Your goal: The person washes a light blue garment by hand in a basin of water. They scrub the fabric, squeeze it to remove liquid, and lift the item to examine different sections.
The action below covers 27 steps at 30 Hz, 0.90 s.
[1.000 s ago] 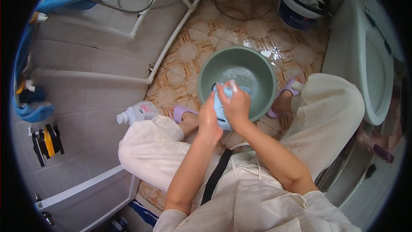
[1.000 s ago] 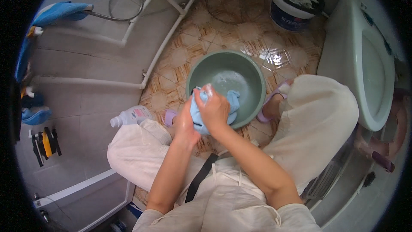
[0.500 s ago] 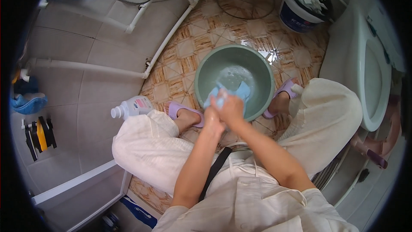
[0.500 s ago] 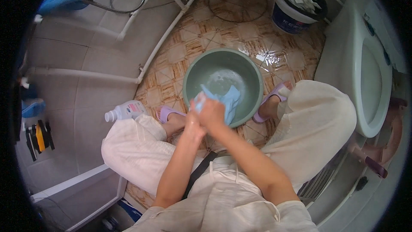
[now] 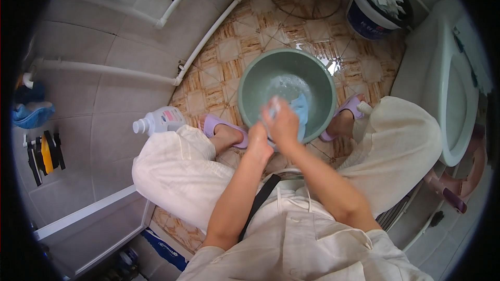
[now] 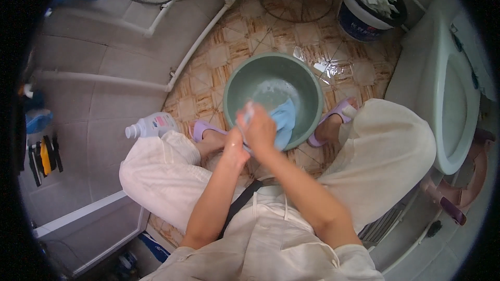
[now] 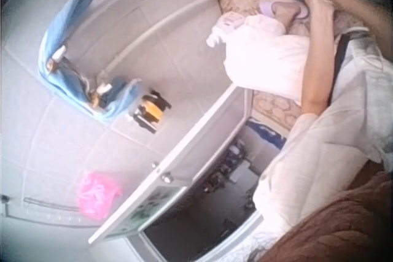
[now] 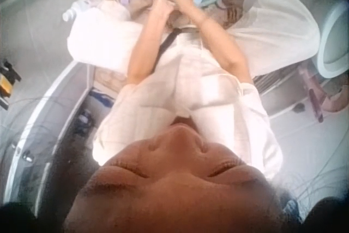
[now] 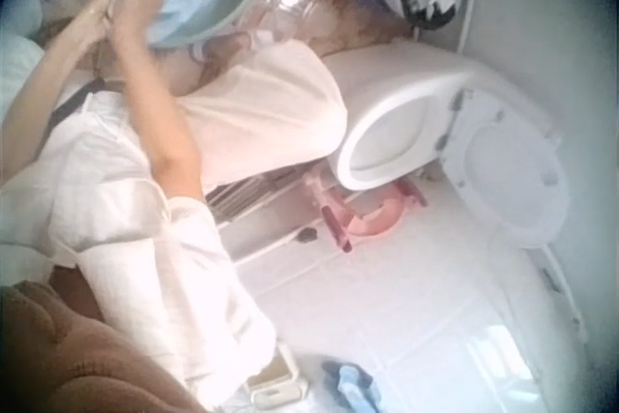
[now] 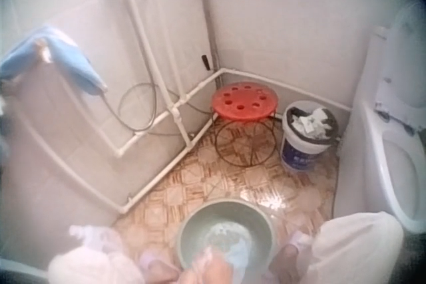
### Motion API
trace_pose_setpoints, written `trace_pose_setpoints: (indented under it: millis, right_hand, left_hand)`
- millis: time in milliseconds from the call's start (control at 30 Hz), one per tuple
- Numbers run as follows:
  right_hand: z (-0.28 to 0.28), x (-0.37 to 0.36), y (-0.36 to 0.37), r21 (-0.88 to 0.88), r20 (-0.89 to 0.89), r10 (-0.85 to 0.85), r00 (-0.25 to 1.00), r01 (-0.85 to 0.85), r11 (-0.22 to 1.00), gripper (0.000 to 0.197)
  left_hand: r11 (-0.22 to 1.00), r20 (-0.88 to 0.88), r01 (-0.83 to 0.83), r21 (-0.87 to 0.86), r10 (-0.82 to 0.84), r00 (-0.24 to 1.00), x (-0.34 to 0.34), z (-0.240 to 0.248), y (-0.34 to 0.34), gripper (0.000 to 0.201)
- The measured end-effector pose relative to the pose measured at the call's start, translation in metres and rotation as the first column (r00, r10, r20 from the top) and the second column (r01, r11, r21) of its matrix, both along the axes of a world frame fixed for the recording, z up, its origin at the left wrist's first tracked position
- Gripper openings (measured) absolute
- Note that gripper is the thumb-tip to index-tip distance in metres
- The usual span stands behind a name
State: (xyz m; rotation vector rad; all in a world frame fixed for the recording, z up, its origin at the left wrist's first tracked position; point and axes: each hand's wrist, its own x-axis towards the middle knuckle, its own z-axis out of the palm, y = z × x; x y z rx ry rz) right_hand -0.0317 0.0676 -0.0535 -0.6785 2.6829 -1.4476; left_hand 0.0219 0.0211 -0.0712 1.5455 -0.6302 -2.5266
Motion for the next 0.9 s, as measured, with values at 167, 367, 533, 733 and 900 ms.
trace_pose_setpoints:
  millis: [167,367,533,733,900]
  right_hand:
    - [0.001,-0.013,0.001,0.211,0.144,0.183,0.973,-0.211,0.954,0.017]
    - [-0.002,-0.044,0.005,0.01,0.355,0.073,0.932,-0.082,0.997,0.031]
    - [0.034,-0.003,0.016,-0.252,0.307,0.275,0.911,-0.201,0.947,0.026]
    - [0.005,-0.025,0.005,0.144,0.051,0.075,0.996,-0.081,0.986,0.018]
    - [0.004,-0.056,0.014,-0.116,0.45,0.17,0.877,-0.132,0.984,0.025]
  left_hand:
    - [0.961,-0.647,0.069,0.267,0.126,0.752,0.019,-0.035,-0.006,0.027]
    - [0.999,-0.215,0.044,0.017,-0.04,0.976,-0.001,0.032,-0.014,0.036]
    - [0.995,-0.092,-0.098,-0.022,0.096,0.991,0.0,0.029,-0.024,0.03]
    - [1.0,-0.186,-0.021,0.01,0.022,0.982,0.002,0.039,0.014,0.025]
    - [0.971,-0.135,0.138,-0.195,-0.166,0.977,0.003,0.053,-0.005,0.033]
